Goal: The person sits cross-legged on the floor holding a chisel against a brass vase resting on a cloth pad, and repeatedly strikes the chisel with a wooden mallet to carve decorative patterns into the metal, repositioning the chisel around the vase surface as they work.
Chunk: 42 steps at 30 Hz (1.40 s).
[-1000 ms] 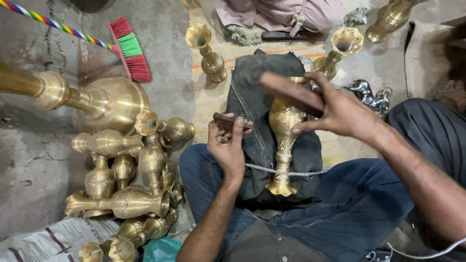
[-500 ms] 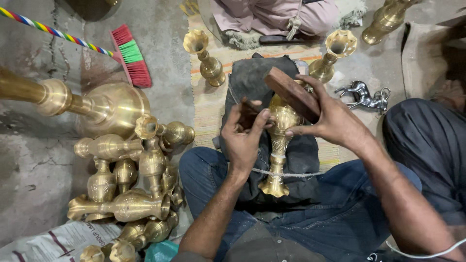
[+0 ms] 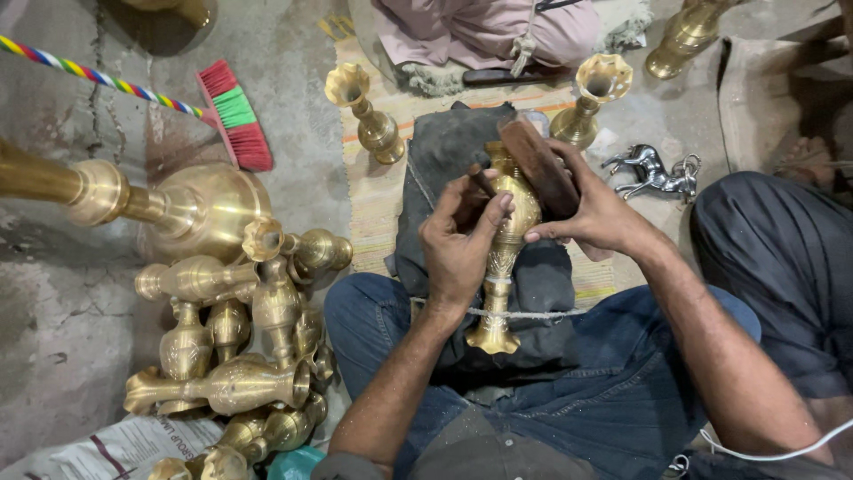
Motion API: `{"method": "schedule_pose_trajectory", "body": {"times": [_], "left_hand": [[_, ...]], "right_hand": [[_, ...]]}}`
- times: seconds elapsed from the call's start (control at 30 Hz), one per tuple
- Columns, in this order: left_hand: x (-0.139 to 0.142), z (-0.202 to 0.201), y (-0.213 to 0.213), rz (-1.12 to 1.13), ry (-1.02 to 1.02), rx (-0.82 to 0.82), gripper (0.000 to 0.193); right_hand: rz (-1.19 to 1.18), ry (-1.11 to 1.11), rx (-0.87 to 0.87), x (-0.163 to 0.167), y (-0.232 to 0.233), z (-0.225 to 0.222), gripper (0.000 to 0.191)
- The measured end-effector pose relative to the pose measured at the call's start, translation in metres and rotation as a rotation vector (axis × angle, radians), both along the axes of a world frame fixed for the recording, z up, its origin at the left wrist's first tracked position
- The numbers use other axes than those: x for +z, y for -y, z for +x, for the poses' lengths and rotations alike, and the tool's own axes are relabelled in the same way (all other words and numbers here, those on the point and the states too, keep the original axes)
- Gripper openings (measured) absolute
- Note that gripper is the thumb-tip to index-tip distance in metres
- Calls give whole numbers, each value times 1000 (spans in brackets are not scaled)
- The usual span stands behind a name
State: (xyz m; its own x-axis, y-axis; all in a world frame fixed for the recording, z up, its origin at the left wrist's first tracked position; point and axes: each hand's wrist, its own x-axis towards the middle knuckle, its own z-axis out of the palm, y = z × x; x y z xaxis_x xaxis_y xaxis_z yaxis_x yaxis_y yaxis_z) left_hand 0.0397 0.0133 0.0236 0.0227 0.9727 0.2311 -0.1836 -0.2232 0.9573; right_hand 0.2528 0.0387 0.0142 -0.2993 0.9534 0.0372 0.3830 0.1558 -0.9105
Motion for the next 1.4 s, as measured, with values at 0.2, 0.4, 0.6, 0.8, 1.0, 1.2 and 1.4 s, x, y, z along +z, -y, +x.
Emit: {"method": "schedule_pose_trajectory", "body": {"times": [0.2, 0.4, 0.6, 0.8, 1.0, 1.2, 1.4], "left_hand": [[4, -1, -1, 76, -85, 46, 32], [2, 7, 1, -1, -114, 126, 18], [-8, 13, 6, 76, -173, 261, 20], [-12, 14, 4, 205, -175, 294, 22], [-12, 13, 3, 138, -158, 272, 22], [-11, 8, 1, 160, -185, 215, 22], [1, 3, -5, 128, -221, 114, 26]], "right_hand": [[-117, 160, -96, 12, 4, 5, 111], [196, 642, -174, 58, -3, 24, 56], [669, 1167, -23, 129, -8, 6, 48], [901, 1432, -25, 171, -6, -19, 33], [922, 1486, 4, 187, -4, -29, 43], [787, 1524, -21, 181, 4, -22, 39], [748, 1522, -49, 171, 2, -6, 34]]}}
